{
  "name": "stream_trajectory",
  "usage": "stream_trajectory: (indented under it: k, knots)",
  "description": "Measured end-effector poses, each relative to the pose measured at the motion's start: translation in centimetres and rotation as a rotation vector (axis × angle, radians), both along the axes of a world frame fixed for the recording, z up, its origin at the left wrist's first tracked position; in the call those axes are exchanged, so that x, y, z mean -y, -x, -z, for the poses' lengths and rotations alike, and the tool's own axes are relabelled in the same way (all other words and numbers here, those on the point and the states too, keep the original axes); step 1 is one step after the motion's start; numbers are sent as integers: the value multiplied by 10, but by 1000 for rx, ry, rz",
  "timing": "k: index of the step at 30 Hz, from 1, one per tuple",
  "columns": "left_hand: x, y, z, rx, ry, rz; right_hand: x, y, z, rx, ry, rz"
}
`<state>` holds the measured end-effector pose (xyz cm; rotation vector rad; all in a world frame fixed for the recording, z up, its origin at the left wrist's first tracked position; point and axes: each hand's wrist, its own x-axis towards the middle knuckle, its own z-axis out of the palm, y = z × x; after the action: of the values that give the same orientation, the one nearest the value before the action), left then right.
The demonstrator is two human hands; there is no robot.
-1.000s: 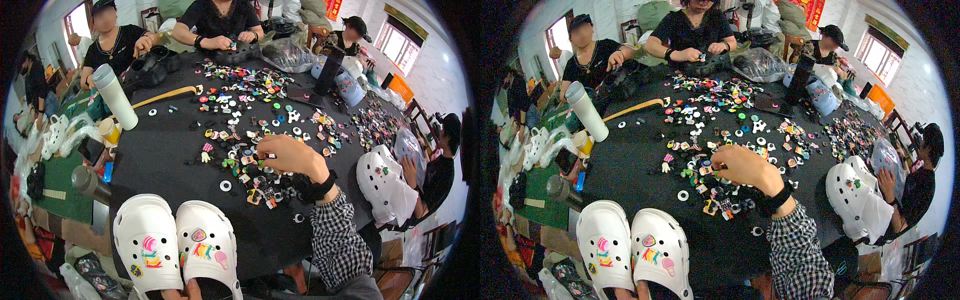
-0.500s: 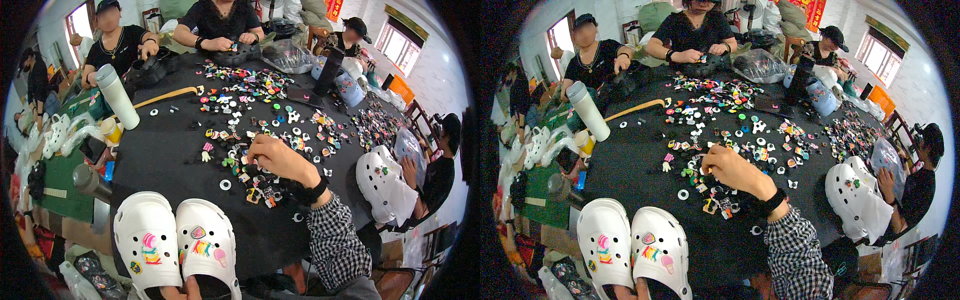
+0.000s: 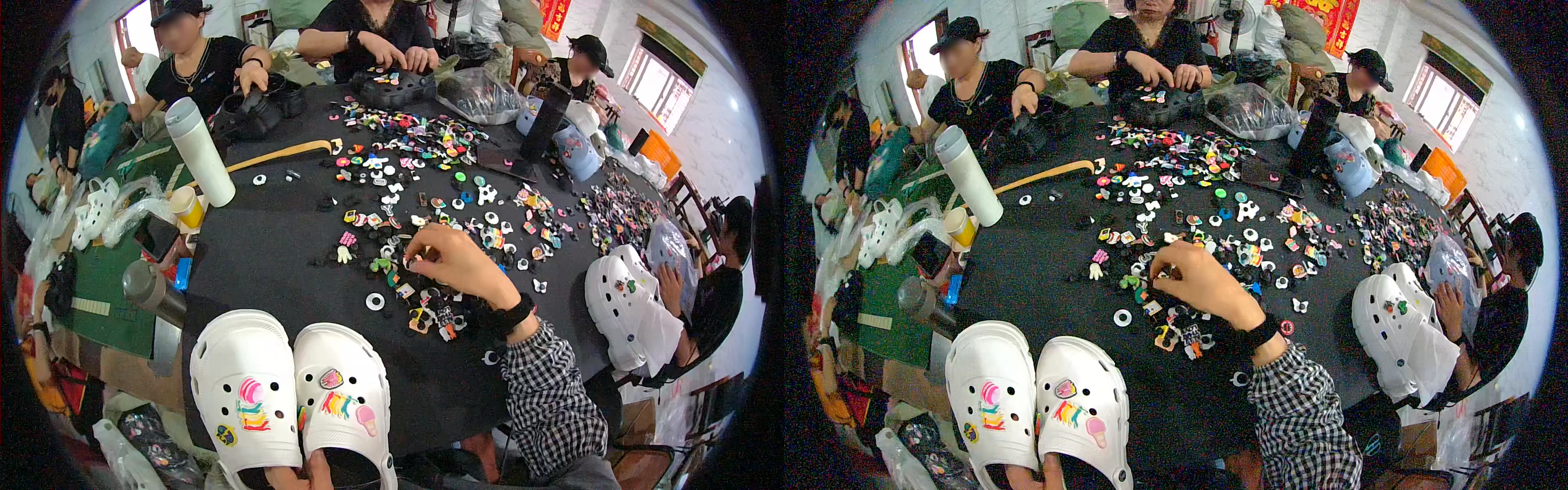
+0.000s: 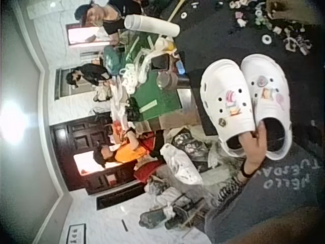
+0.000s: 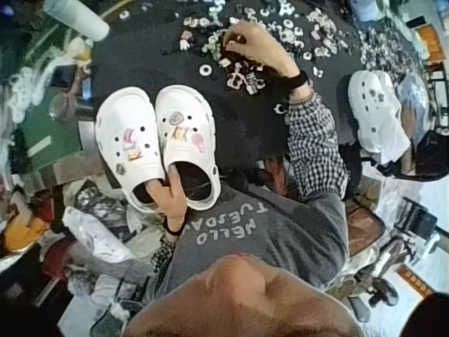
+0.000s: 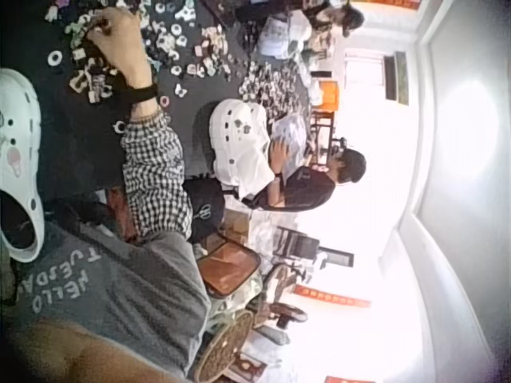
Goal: Manually inserting decorative charms into the holes of white clogs at an assembly table.
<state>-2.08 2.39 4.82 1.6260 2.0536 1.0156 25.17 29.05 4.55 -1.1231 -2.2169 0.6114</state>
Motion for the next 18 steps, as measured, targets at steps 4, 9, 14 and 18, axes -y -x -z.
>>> stream_trajectory:
  k: [4, 9, 14, 18]
  knots:
    - [-2, 3, 1, -3, 17, 35, 1, -2, -9, -258, 450, 116]
    - [-3, 4, -2, 74, -32, 63, -1, -5, -12, -389, 665, 116]
    - [-6, 1, -2, 75, -106, 73, 7, -2, -20, -433, 813, -6]
    - [-2, 6, -4, 120, 78, 55, 24, 22, -27, 95, 624, -204]
